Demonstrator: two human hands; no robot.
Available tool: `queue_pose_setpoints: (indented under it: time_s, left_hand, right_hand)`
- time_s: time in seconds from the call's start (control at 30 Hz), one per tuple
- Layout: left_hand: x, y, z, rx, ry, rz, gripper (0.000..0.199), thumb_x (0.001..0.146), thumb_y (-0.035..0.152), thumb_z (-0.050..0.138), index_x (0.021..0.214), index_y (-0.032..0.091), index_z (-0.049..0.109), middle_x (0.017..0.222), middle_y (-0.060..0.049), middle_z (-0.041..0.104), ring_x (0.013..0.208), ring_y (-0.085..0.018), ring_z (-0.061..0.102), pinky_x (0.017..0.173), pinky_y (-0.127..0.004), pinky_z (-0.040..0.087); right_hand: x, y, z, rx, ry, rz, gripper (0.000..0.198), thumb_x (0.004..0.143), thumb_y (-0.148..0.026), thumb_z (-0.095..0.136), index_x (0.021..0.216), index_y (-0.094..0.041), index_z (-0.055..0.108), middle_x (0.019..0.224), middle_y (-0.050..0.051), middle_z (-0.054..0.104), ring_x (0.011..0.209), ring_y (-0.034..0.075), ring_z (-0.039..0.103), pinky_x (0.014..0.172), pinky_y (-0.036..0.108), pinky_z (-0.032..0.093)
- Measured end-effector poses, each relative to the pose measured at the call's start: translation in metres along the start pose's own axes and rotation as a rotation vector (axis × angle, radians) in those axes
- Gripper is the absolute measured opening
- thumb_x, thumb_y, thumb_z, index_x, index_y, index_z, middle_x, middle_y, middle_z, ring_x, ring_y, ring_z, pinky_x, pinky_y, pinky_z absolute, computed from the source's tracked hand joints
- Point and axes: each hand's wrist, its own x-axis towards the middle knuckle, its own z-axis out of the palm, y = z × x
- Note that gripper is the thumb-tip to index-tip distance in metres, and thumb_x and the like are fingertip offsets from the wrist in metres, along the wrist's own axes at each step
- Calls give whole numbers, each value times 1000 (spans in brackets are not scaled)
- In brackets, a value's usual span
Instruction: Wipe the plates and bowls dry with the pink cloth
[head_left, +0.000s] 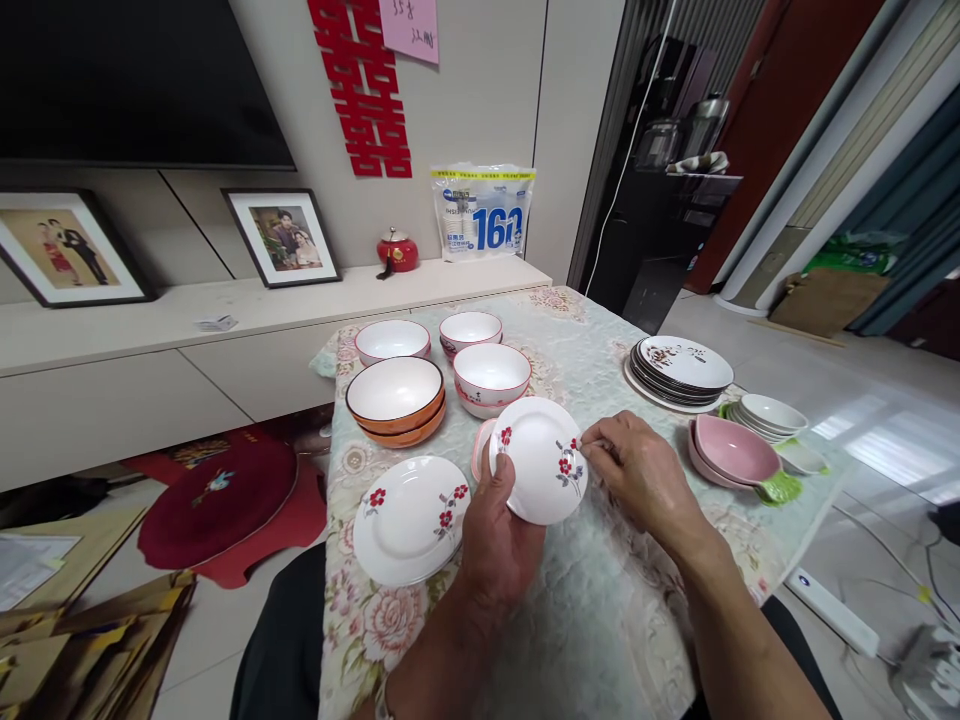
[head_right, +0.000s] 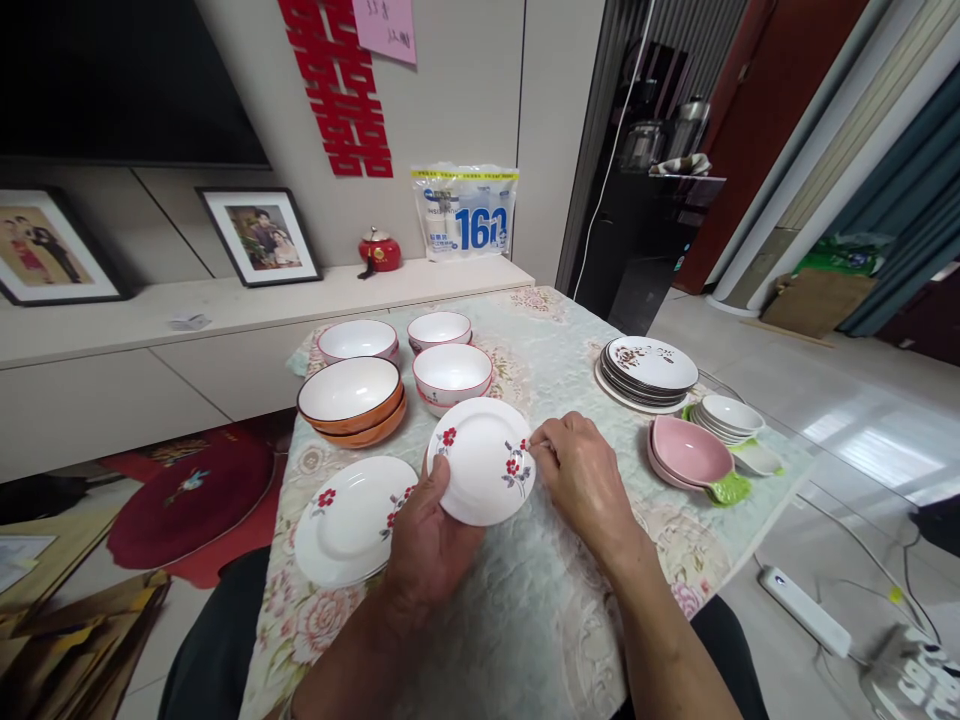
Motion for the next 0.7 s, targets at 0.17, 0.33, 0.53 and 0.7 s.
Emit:
queue_pose_setpoints:
  time_s: [0.17, 0.33, 0.53, 0.7]
  left_hand:
    - [0, 2, 5, -9, 31, -30, 51, 96, 33, 51, 145, 21, 45, 124, -14, 70, 125, -31, 59, 109, -52, 43]
    - [1, 5, 5, -24, 71, 53, 51, 95, 34, 53, 144, 23, 47, 130, -13, 68, 126, -33, 58, 108, -52, 43]
    - [1, 6, 8, -23, 120, 58, 49, 94, 35, 54, 139, 17, 51, 128, -16, 67, 126, -33, 58, 107, -50, 45]
    - [-3, 9, 10, 58, 128, 36, 61, 85, 20, 64, 143, 29, 44, 127, -9, 69, 115, -28, 65, 102, -47, 49]
  right_hand:
    - [1, 3, -3, 101, 0, -9, 12, 88, -20, 55, 85, -21, 67, 86, 4, 63, 86, 20, 58, 75, 31, 41]
    - [-1, 3, -6, 322, -196, 78, 8, 87, -28, 59, 86, -24, 66, 80, -1, 64, 74, 17, 57, 68, 28, 39]
    - [8, 8, 20, 756, -98, 218, 16, 77, -35, 71, 82, -20, 65, 84, 1, 69, 78, 17, 59, 71, 28, 43]
    - [11, 17, 24, 802, -39, 246, 17, 75, -33, 74, 81, -20, 65, 78, -1, 67, 71, 15, 57, 67, 26, 43]
